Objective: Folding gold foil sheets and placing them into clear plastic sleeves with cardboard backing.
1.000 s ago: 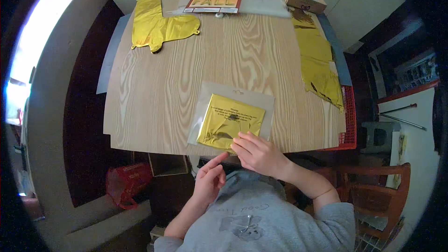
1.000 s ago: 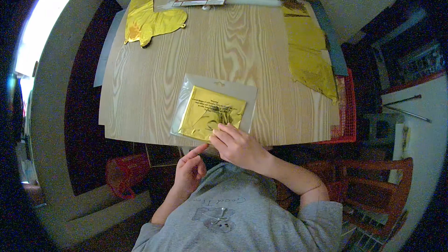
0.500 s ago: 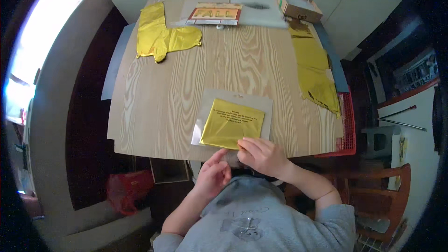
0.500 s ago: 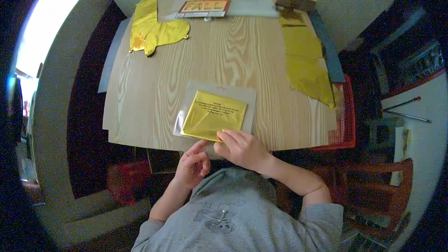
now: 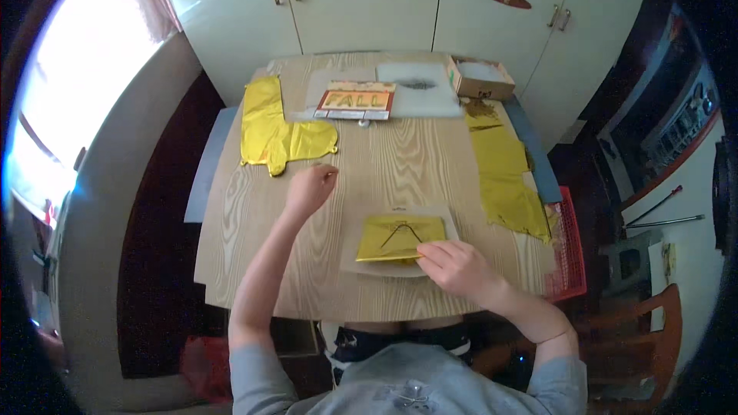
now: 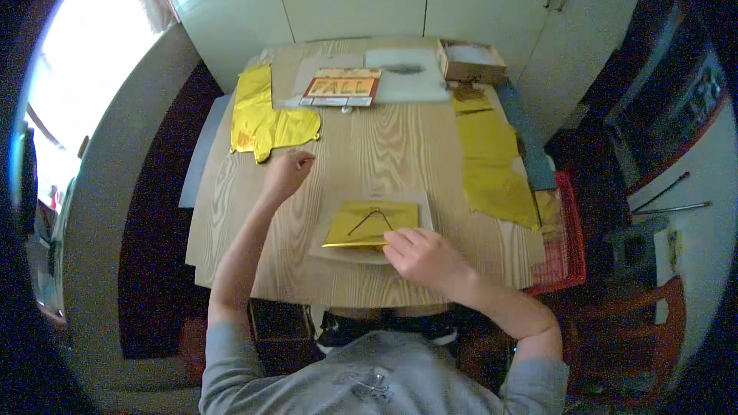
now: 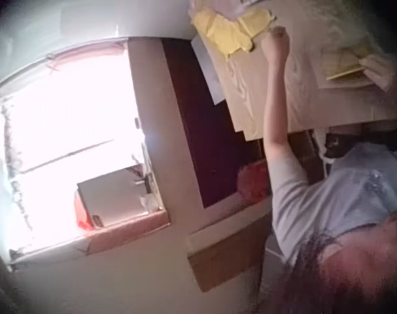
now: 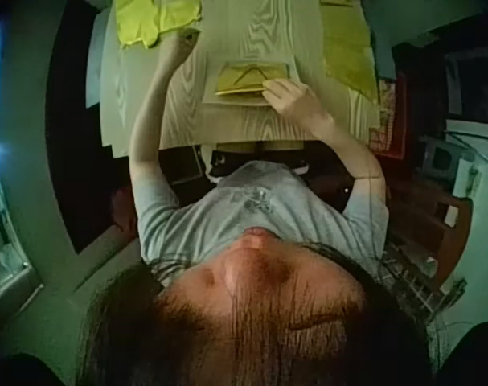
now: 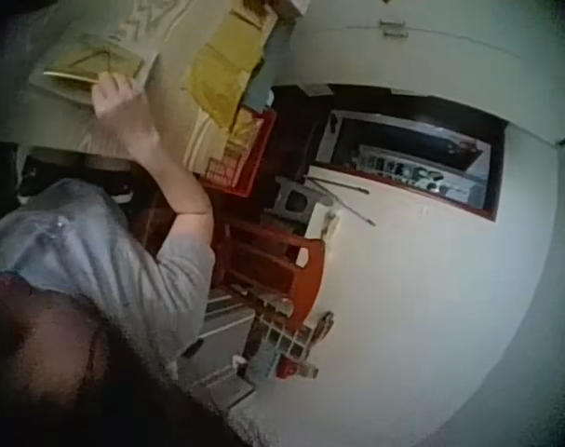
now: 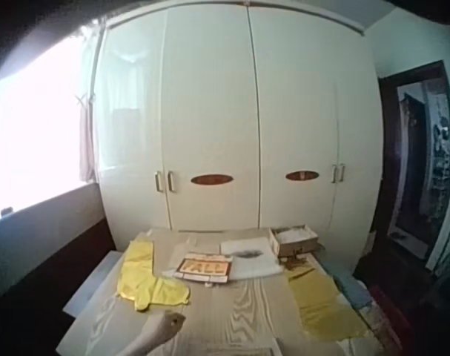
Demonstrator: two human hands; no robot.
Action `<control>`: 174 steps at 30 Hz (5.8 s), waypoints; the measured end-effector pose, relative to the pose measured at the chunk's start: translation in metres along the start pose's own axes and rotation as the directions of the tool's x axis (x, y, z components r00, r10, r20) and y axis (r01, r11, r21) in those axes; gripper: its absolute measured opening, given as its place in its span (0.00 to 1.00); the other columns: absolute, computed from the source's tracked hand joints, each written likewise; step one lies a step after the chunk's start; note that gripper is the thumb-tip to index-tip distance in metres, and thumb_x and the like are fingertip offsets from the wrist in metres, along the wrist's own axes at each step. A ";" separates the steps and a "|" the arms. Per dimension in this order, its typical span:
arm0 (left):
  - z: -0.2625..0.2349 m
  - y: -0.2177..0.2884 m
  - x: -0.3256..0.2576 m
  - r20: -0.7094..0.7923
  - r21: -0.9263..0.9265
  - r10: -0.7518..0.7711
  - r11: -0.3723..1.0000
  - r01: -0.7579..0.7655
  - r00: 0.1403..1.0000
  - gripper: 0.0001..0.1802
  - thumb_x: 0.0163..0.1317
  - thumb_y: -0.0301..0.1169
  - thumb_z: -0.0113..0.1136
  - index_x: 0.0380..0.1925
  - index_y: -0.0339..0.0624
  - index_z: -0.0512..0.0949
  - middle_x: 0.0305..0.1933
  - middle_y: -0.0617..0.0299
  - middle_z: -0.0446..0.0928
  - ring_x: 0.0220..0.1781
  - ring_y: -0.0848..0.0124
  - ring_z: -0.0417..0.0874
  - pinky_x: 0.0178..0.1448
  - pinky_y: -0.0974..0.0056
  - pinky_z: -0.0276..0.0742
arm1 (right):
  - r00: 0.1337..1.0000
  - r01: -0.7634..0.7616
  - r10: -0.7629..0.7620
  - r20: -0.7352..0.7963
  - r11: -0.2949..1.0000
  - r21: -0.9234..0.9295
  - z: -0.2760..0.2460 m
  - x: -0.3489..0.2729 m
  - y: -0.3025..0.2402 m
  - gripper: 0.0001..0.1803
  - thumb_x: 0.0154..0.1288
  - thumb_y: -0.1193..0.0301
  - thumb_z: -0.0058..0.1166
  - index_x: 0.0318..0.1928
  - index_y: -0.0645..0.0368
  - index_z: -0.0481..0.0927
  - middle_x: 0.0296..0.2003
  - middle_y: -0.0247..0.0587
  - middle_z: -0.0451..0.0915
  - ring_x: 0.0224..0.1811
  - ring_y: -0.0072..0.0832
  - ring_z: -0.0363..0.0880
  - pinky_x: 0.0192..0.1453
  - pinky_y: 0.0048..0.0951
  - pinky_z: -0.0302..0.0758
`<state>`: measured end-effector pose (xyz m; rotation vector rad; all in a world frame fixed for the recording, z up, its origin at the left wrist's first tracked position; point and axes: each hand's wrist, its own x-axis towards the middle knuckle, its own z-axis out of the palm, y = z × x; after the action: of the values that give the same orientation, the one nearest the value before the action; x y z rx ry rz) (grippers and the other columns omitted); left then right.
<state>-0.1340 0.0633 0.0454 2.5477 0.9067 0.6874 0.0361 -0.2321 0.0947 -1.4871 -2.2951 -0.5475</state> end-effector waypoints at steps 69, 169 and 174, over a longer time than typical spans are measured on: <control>-0.060 0.075 -0.113 0.418 0.001 -0.056 0.998 0.061 0.907 0.14 0.63 0.33 0.57 0.48 0.41 0.79 0.47 0.51 0.81 0.46 0.52 0.83 0.49 0.53 0.79 | 0.977 -0.186 0.171 0.130 0.975 0.118 0.033 -0.059 -0.032 0.10 0.57 0.67 0.56 0.37 0.58 0.80 0.51 0.45 0.79 0.59 0.38 0.76 0.65 0.46 0.69; 0.010 0.090 -0.176 0.071 0.088 0.260 0.960 -0.265 0.963 0.15 0.52 0.31 0.67 0.41 0.44 0.81 0.45 0.64 0.82 0.51 0.65 0.80 0.51 0.59 0.74 | 0.996 -0.076 0.089 -0.025 0.946 0.315 0.086 -0.011 -0.031 0.11 0.51 0.69 0.61 0.36 0.58 0.82 0.40 0.34 0.82 0.48 0.31 0.80 0.55 0.35 0.77; 0.013 0.088 -0.176 0.068 0.103 0.299 0.947 -0.305 0.952 0.14 0.53 0.31 0.66 0.41 0.44 0.80 0.42 0.64 0.81 0.49 0.67 0.80 0.51 0.59 0.73 | 0.996 -0.088 0.077 0.043 0.929 0.360 0.085 -0.014 -0.029 0.14 0.53 0.67 0.62 0.41 0.57 0.81 0.44 0.35 0.80 0.53 0.31 0.77 0.62 0.38 0.72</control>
<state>-0.2036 -0.1192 0.0191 2.8251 0.5549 0.6673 0.0077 -0.2117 0.0105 -1.4047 -2.1920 -0.0699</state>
